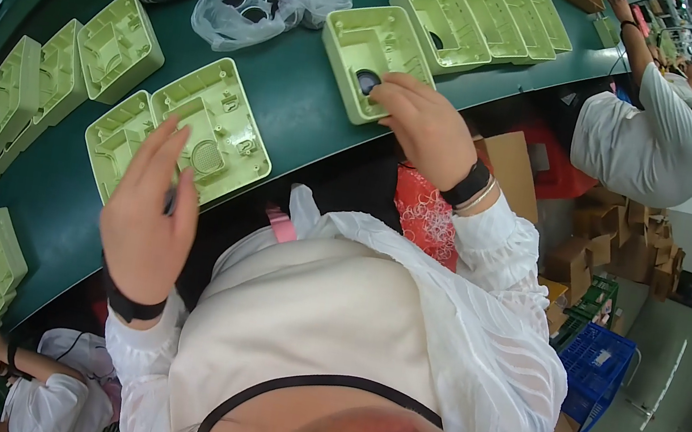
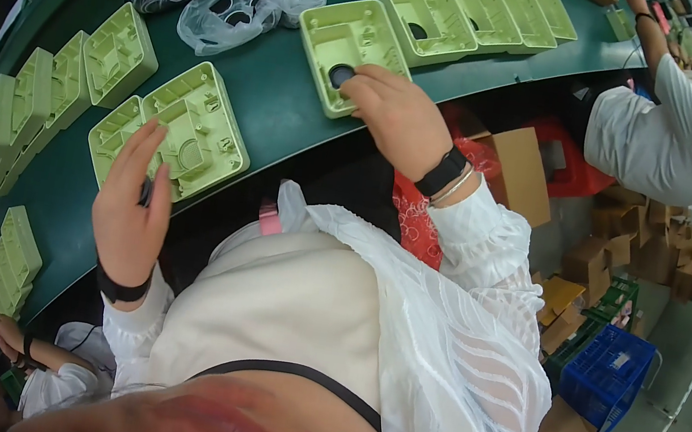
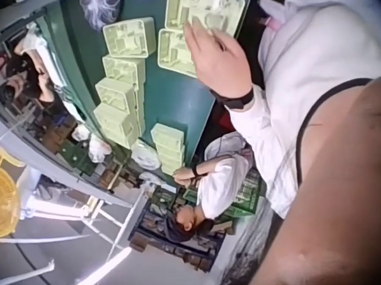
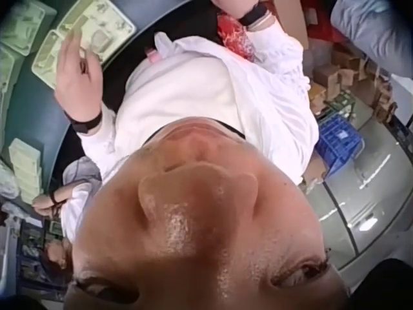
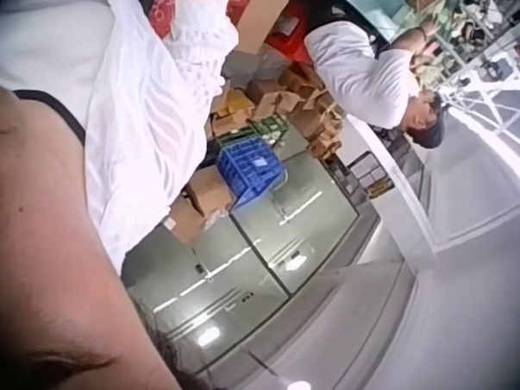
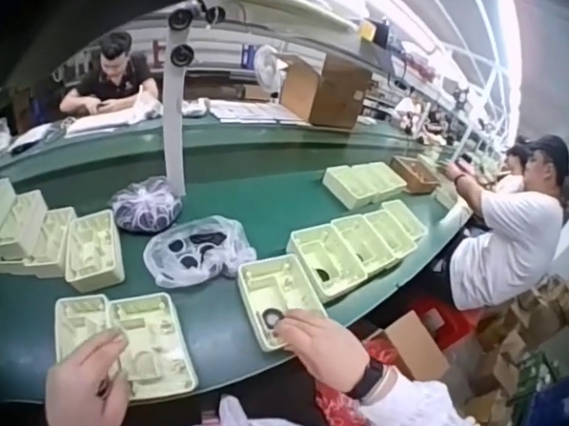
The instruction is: The person picks up a speaker, peels off its adhesive backing by hand, and presses it into a plastic housing, repeating the process for multiple units.
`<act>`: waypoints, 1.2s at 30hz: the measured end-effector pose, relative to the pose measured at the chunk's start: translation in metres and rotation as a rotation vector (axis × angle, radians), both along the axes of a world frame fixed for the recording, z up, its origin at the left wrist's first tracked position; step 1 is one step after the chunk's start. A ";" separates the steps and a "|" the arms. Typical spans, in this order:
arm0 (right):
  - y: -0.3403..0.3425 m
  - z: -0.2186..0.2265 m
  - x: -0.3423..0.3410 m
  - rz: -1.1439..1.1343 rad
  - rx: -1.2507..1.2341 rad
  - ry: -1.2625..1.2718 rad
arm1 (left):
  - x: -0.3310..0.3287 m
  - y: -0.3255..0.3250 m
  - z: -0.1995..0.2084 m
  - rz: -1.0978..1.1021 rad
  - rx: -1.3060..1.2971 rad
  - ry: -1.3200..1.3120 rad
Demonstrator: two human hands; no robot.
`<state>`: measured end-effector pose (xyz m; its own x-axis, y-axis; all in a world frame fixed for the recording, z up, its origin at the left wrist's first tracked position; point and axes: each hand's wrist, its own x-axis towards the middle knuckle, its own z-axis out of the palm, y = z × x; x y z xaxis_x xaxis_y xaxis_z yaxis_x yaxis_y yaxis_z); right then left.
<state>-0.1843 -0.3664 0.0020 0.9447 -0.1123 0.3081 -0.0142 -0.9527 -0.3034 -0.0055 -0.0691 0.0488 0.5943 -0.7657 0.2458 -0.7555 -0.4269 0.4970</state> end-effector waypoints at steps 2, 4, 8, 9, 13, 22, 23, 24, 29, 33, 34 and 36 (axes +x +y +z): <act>-0.014 0.001 -0.004 -0.049 0.040 0.021 | 0.006 0.018 -0.003 0.051 -0.018 0.004; -0.021 -0.001 -0.007 -0.056 0.030 0.022 | 0.018 0.036 -0.011 0.103 -0.046 -0.117; -0.038 -0.005 -0.013 -0.074 0.008 0.017 | 0.031 0.068 -0.023 0.245 -0.018 -0.094; -0.046 -0.005 -0.017 -0.091 -0.009 0.011 | 0.034 0.073 -0.027 0.300 0.001 -0.050; -0.091 -0.014 -0.034 -0.162 -0.066 0.009 | 0.037 0.096 -0.047 0.365 0.001 0.174; -0.225 -0.029 -0.083 -0.321 -0.102 0.036 | 0.056 0.111 -0.077 0.378 -0.112 0.312; -0.236 -0.027 -0.089 -0.302 -0.092 0.037 | 0.057 0.110 -0.076 0.361 -0.111 0.319; -0.248 -0.027 -0.094 -0.368 -0.062 0.043 | 0.056 0.107 -0.074 0.344 -0.106 0.324; -0.223 -0.025 -0.071 -0.502 -0.517 -0.110 | 0.051 0.108 -0.067 0.323 -0.185 0.600; -0.076 -0.015 -0.007 -0.505 -0.317 -0.385 | 0.054 0.116 -0.074 0.220 -0.228 0.624; -0.038 -0.022 0.014 -0.443 -0.166 -0.457 | 0.052 0.120 -0.075 0.233 -0.226 0.616; 0.033 -0.021 0.048 -0.301 0.023 -0.458 | 0.053 0.125 -0.074 0.127 -0.301 0.603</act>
